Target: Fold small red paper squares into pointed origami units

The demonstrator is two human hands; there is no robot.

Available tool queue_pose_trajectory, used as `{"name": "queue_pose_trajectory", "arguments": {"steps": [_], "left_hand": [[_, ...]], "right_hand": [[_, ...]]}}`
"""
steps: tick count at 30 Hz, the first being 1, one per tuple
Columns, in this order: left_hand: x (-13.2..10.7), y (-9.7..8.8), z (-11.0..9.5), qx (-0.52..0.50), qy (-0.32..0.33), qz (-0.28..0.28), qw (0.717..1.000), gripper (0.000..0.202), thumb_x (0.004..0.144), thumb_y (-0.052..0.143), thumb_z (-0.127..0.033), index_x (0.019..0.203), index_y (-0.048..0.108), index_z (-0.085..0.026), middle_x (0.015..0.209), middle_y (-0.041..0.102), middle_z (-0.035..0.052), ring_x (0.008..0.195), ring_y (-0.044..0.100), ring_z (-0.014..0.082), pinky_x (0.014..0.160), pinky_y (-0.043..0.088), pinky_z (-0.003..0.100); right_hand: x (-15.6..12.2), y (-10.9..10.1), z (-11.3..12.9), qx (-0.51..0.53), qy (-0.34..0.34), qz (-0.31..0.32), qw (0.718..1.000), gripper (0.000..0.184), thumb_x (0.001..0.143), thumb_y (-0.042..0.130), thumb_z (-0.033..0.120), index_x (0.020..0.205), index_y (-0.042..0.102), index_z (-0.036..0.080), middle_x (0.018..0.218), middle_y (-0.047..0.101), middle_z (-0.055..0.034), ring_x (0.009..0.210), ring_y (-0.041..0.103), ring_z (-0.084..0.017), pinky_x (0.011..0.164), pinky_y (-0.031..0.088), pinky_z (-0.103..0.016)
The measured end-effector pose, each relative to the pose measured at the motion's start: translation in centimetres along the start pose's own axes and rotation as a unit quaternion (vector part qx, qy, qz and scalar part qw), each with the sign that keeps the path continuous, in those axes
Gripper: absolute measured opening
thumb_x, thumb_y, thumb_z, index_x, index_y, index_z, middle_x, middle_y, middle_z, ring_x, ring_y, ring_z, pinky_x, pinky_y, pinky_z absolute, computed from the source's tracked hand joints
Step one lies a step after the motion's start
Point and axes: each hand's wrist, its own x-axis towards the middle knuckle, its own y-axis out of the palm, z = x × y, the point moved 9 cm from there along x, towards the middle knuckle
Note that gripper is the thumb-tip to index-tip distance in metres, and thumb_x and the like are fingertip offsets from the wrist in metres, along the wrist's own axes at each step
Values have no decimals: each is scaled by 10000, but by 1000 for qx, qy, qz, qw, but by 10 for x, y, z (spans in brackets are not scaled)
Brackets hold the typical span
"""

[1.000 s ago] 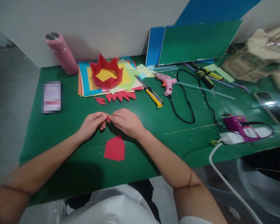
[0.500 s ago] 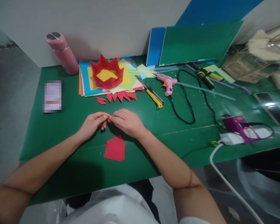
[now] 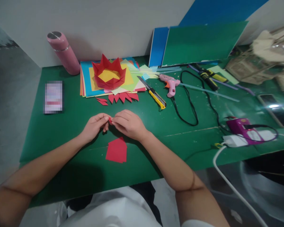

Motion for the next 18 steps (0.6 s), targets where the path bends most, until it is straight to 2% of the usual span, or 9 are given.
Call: {"name": "queue_pose_trajectory", "arguments": {"steps": [6,12,18], "left_hand": [[0,4,0,10,6,18,1000,248,845,564,-398,785,583,-158,501,551,-41,429,481,71,452,387,188],[1,-2,-2,36,17,-14,999,286,812,617,-441,827,603,-156,539,550,-44,459,482,66,461,386,187],[2,-2,-1,20,14,-10,1000,289,773,661,-424,864,620,-152,592,557,-35,510,501,67,465,391,179]], "right_hand": [[-2,0,4,-3,-20,-11,1000,84,918,544,220,922,628,220,859,697,-51,782,625,-153,691,508,-303],[-4,3,-3,1,8,-6,1000,114,921,541,226,911,654,221,858,709,-52,779,637,-155,689,512,-308],[-4,2,-11,74,71,-30,994,106,890,585,238,872,688,223,826,736,-41,749,664,-157,691,524,-308]]}}
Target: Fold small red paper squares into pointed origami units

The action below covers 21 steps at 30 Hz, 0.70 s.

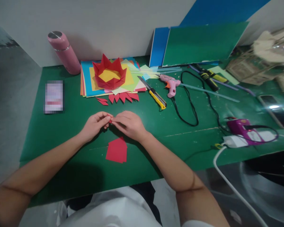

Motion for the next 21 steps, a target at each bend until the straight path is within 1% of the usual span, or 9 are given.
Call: {"name": "queue_pose_trajectory", "arguments": {"steps": [3,5,8,10,12,17,21], "left_hand": [[-1,2,-2,21,9,1,1000,255,801,630,-398,863,610,-151,599,555,-35,515,507,69,484,409,182],[-4,5,-5,55,22,7,998,216,829,594,-366,857,603,-152,610,562,-31,528,523,75,503,421,186],[-7,11,-10,125,54,14,991,177,853,549,-316,813,608,-154,658,590,-12,570,555,85,544,437,196],[-9,13,-13,167,70,13,983,180,854,542,-302,774,607,-155,672,598,-6,580,563,88,562,440,202],[-10,13,-13,190,71,8,979,187,852,546,-306,756,601,-155,659,596,-8,563,561,89,558,438,203],[-10,9,-12,192,65,-6,979,200,840,560,-329,752,602,-154,644,605,-11,538,564,87,535,436,197],[-11,9,-12,185,67,-10,980,197,822,576,-331,738,607,-155,633,618,-11,534,564,89,524,434,193]], "right_hand": [[0,-5,-10,59,82,-30,994,112,872,603,247,813,695,217,765,737,-20,679,660,-139,663,515,-282],[-1,-4,-19,89,153,-30,984,131,861,607,261,776,692,208,729,725,-17,627,639,-126,603,497,-254],[-5,-2,-30,128,223,-36,966,126,845,607,276,807,692,192,681,695,-14,574,600,-115,538,465,-232],[-6,3,-34,156,241,-18,958,120,837,613,275,821,690,184,689,686,-17,595,602,-118,556,470,-233],[-6,9,-37,191,253,6,948,122,832,620,278,812,686,178,730,687,-29,649,620,-127,597,487,-243],[-11,20,-45,301,298,22,906,152,803,649,318,804,670,167,755,660,-29,656,612,-120,610,501,-247],[-14,24,-47,319,325,30,890,178,775,675,348,777,663,171,744,642,-22,648,583,-112,599,482,-241]]}}
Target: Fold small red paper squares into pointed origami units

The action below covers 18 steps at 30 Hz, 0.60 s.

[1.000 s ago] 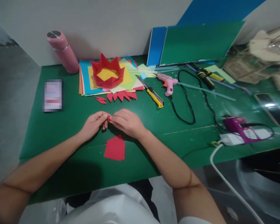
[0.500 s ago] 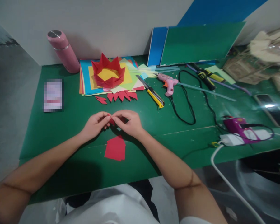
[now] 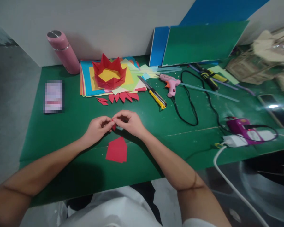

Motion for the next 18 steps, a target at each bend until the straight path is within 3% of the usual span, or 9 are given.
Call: {"name": "queue_pose_trajectory", "arguments": {"steps": [10,18], "left_hand": [[0,-2,-1,60,40,-29,997,147,780,604,-288,742,637,-149,677,640,10,570,556,97,546,419,205],[0,-1,0,49,41,-25,998,121,753,603,-266,722,610,-149,637,601,-6,520,503,77,508,394,192]], "right_hand": [[0,5,-10,18,29,5,999,175,758,652,339,736,593,176,634,548,23,563,485,-87,541,411,-231],[1,8,-6,9,27,15,999,147,785,602,306,733,570,172,659,562,17,583,500,-87,566,413,-226]]}}
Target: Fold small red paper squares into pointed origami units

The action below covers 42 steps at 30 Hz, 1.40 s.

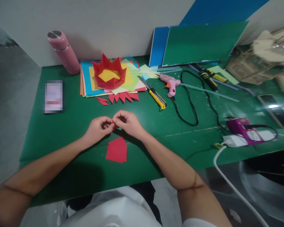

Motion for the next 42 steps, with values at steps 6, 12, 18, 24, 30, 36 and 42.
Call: {"name": "queue_pose_trajectory", "arguments": {"steps": [6,12,18,24,30,36,42], "left_hand": [[2,-1,-2,-41,-11,6,999,140,740,618,-282,702,587,-151,623,603,-10,500,495,69,493,397,185],[2,-1,-2,-51,-10,3,999,158,747,615,-293,679,566,-159,620,585,-18,503,486,66,493,395,186],[2,-2,5,-69,-36,-5,997,160,754,616,-294,694,562,-156,623,585,-12,508,492,75,485,389,193],[2,-3,3,-70,-16,-14,997,156,730,643,-286,673,577,-156,662,594,-7,533,516,73,521,422,202],[6,-4,2,-162,-17,-5,987,210,726,660,-346,759,552,-170,682,611,-3,597,566,97,537,448,204],[7,-9,2,-123,-16,-19,992,74,751,605,-234,743,576,-167,666,568,-20,576,512,77,516,410,183],[6,-11,-1,-120,-12,-26,992,94,776,603,-252,746,579,-166,664,565,-21,552,490,71,507,403,183]], "right_hand": [[0,0,3,14,-9,-14,1000,138,801,590,305,747,569,179,675,572,16,591,517,-88,569,430,-221],[-1,1,4,17,-8,-12,1000,140,814,596,315,761,588,186,695,592,13,613,541,-94,595,452,-226],[-1,-1,0,31,9,-4,999,169,784,648,351,803,633,184,743,628,-3,673,574,-111,671,479,-254],[-2,2,3,-6,-5,5,1000,135,793,590,307,766,596,175,706,572,7,611,512,-98,580,419,-234],[-2,-1,11,-114,-56,-10,992,76,774,563,233,734,602,182,684,556,5,618,492,-106,579,387,-235],[-3,-1,16,-156,-77,-22,985,77,774,578,220,712,610,188,653,565,6,613,497,-111,574,384,-237],[-3,-2,17,-127,-71,-21,989,86,770,571,229,724,617,173,667,571,-3,585,510,-103,552,396,-234]]}}
